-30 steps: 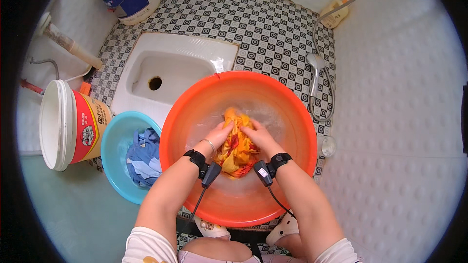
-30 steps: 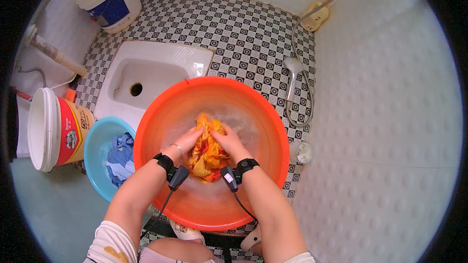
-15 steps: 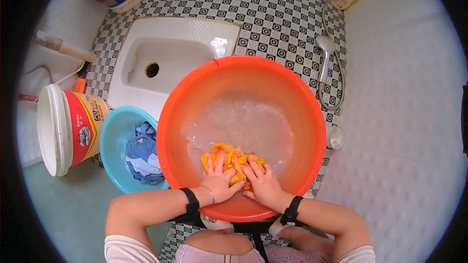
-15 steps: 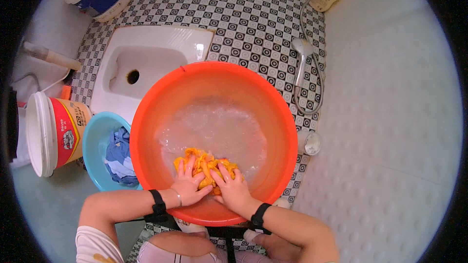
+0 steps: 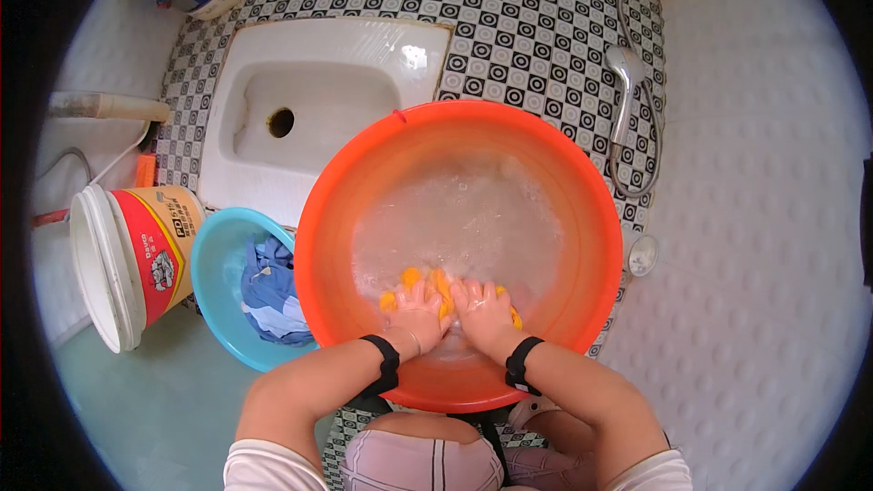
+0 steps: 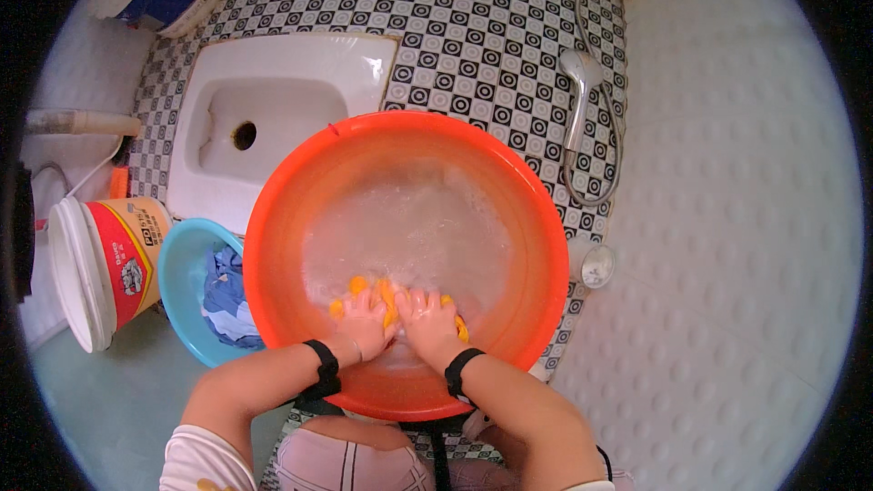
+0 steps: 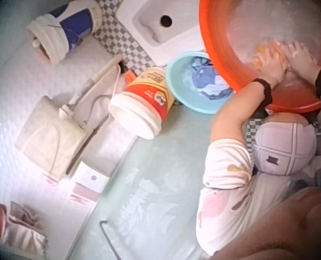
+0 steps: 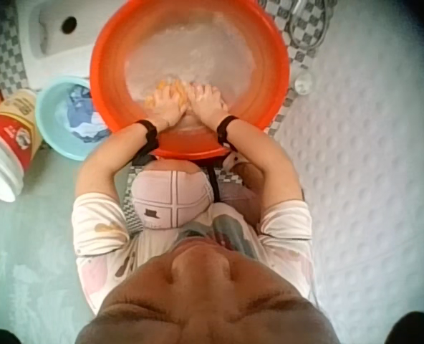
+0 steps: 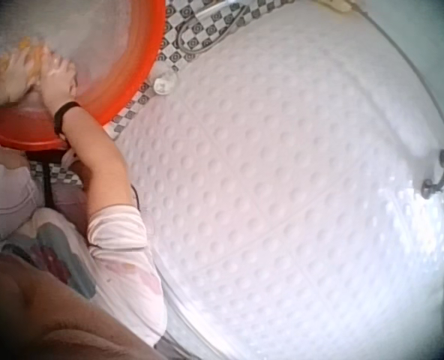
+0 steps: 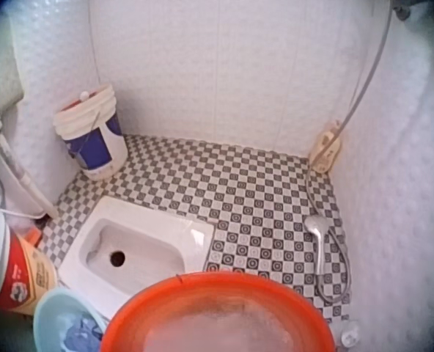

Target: The person washes a blue shirt and a yellow shirt by hand in a red plastic basin filled with soapy water, rubbing the fabric together and lifting the shirts to check them.

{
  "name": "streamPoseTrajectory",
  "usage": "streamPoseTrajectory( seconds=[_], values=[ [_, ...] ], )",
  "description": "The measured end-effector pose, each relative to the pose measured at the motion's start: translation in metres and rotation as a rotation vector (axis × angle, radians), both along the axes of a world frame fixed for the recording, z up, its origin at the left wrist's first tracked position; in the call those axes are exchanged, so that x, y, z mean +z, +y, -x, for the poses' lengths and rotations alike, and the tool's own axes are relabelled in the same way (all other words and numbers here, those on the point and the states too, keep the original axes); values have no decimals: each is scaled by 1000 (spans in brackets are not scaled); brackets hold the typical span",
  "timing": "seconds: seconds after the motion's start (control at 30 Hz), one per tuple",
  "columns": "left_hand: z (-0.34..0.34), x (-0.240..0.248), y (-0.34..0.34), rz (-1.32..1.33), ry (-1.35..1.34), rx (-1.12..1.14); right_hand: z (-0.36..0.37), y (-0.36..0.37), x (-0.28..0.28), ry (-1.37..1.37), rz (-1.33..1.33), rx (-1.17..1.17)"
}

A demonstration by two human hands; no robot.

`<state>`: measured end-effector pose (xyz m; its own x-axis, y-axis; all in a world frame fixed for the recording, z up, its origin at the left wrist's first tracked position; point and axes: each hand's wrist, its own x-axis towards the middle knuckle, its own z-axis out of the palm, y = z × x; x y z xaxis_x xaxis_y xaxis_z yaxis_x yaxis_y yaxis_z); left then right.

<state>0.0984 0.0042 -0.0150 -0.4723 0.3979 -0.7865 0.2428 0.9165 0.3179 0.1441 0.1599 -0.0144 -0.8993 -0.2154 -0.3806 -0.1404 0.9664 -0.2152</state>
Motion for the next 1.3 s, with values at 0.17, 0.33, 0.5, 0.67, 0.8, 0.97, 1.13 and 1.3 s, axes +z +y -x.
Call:
streamPoseTrajectory(
  seconds=[0.17, 0.33, 0.5, 0.67, 0.8, 0.97, 1.13, 1.3],
  values=[
    [38, 6, 11, -128, 100, -159, 29, 25, -10, -230, 202, 32],
    [63, -23, 6, -239, 3, 207, 77, 24, 2, -309, 325, -54],
    [101, 13, 15, -629, 179, 559, 104, 65, 42, -95, 602, -220],
    [111, 55, 6, -830, 420, 519, 127, 66, 62, -29, 627, -435],
    [105, 59, 20, -778, 177, 611, 121, 78, 41, -44, 678, -782],
    [91, 24, 11, -213, 632, 459, 94, 73, -22, -169, 445, -986],
    [71, 5, -6, -194, 113, 626, 76, 45, -3, -297, 962, -737],
    [39, 31, -29, -375, 161, 147, 36, 38, 49, -198, 784, -158]
  ],
)
